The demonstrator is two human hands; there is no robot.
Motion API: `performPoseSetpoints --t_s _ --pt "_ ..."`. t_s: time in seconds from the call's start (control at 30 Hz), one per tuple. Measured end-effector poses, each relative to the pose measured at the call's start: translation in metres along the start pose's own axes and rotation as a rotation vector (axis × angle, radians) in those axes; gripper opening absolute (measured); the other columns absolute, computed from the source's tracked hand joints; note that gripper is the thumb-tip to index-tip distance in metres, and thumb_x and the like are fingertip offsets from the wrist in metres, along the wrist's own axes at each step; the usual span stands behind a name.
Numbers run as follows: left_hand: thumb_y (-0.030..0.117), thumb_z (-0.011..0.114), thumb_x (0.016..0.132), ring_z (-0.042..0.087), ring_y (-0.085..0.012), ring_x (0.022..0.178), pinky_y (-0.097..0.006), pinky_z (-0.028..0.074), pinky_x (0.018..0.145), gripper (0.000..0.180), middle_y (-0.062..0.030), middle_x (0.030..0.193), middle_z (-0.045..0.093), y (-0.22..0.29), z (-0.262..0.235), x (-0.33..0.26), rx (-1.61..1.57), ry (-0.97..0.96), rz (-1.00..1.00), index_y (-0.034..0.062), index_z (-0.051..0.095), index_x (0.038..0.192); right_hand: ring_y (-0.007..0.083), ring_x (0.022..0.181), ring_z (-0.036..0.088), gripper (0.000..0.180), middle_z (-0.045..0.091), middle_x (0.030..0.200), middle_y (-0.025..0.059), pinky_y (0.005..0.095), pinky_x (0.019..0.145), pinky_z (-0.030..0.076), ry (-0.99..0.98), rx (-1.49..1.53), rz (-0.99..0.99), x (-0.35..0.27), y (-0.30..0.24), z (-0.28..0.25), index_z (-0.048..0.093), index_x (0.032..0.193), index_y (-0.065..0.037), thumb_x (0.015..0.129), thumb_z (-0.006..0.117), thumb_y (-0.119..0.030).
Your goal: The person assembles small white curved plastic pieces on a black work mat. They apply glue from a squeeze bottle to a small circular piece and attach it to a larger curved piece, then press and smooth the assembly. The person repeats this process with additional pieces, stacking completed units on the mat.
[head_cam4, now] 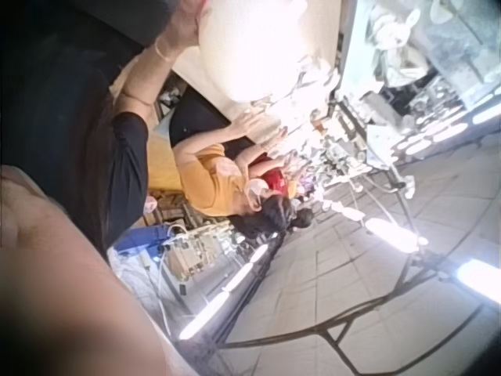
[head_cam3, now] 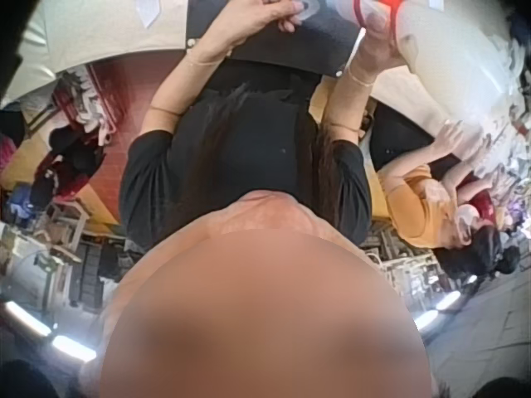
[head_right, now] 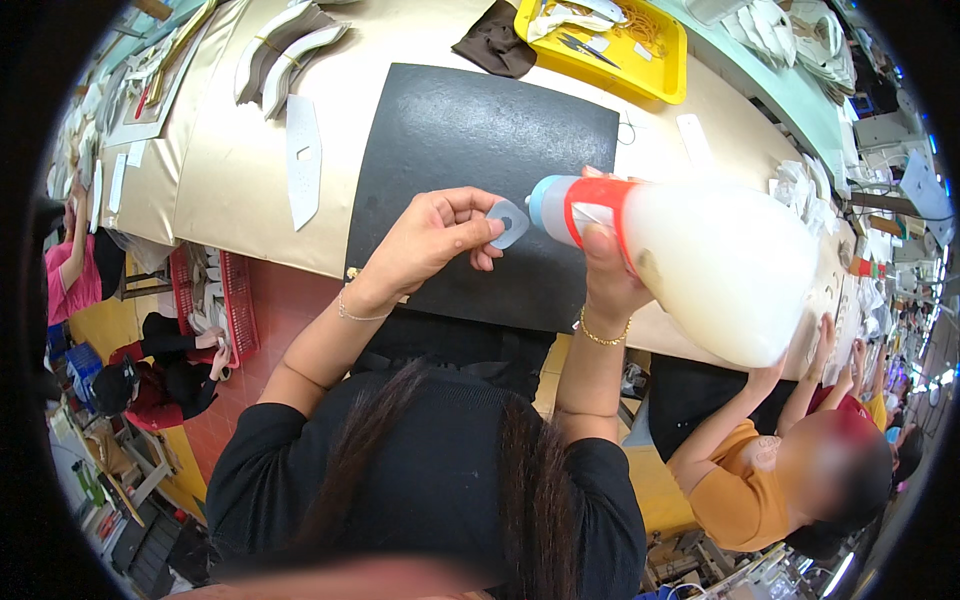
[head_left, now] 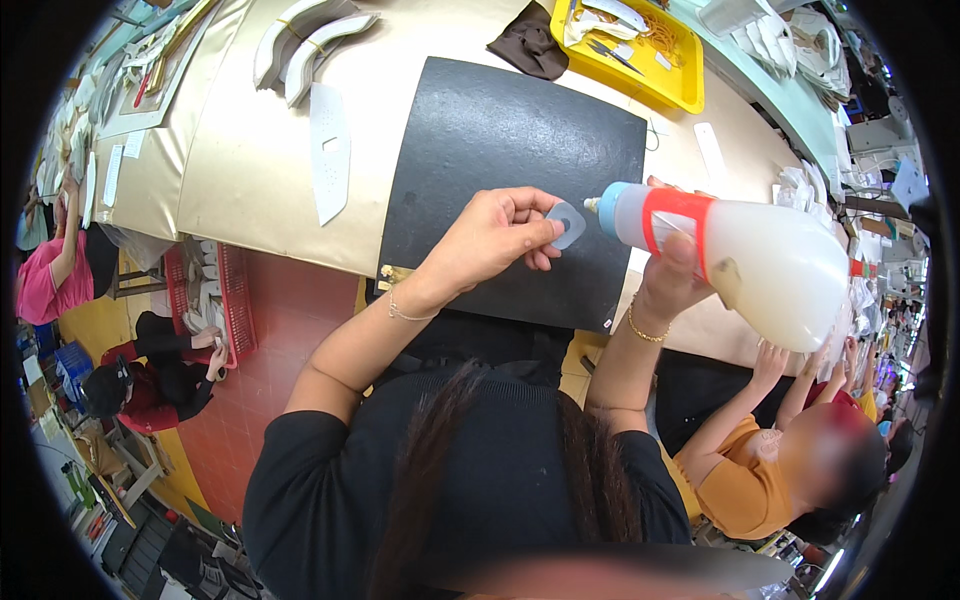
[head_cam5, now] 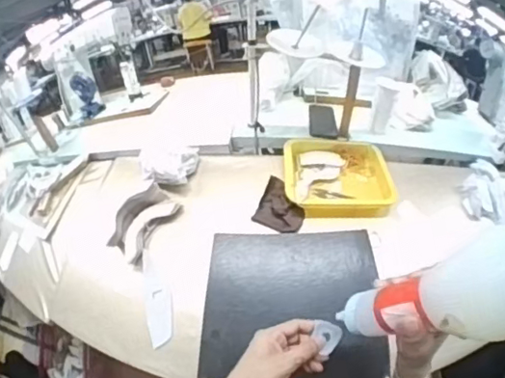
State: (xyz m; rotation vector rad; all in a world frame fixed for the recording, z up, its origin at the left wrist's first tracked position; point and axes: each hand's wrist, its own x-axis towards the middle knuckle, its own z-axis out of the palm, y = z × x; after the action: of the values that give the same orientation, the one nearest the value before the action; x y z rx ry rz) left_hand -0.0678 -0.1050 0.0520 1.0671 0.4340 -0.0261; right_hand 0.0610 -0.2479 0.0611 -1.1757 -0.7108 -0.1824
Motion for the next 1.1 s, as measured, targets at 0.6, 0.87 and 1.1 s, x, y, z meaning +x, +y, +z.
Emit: performPoseSetpoints --t_s 0.6,0.87,1.1 --pt "0.014 0.065 0.095 0.063 -0.0086 0.071 -0.021 0.051 0.059 0.017 -0.0059 0.086 0.066 -0.011 -0.01 0.016 0.087 0.195 0.159 -0.0009 0.062 0.102 0.0283 0.077 0.068 0.052 0.069 0.088 0.011 0.0378 0.07 0.058 0.354 0.674 0.58 0.036 0.007 -0.02 0.062 0.106 -0.004 0.092 0.061 -0.054" --pt "0.018 0.07 0.086 0.051 -0.0259 0.094 -0.038 0.035 0.084 0.012 -0.0062 0.1 0.059 -0.038 -0.027 0.047 1.241 0.545 0.58 0.0064 0.071 0.091 0.0243 0.083 0.071 0.053 0.069 0.087 0.0114 0.0408 0.072 0.063 0.217 1.164 0.879 0.033 0.01 -0.026 0.064 0.104 -0.003 0.09 0.062 -0.055" --pt "0.017 0.071 0.085 0.052 -0.0243 0.093 -0.038 0.036 0.083 0.012 -0.0058 0.099 0.059 -0.046 -0.034 0.051 1.228 0.551 0.62 0.0066 0.071 0.09 0.0226 0.07 0.069 0.058 0.065 0.087 0.0168 0.0341 0.057 0.062 0.21 1.128 0.93 0.034 0.005 -0.018 0.063 0.103 -0.006 0.091 0.055 -0.062"
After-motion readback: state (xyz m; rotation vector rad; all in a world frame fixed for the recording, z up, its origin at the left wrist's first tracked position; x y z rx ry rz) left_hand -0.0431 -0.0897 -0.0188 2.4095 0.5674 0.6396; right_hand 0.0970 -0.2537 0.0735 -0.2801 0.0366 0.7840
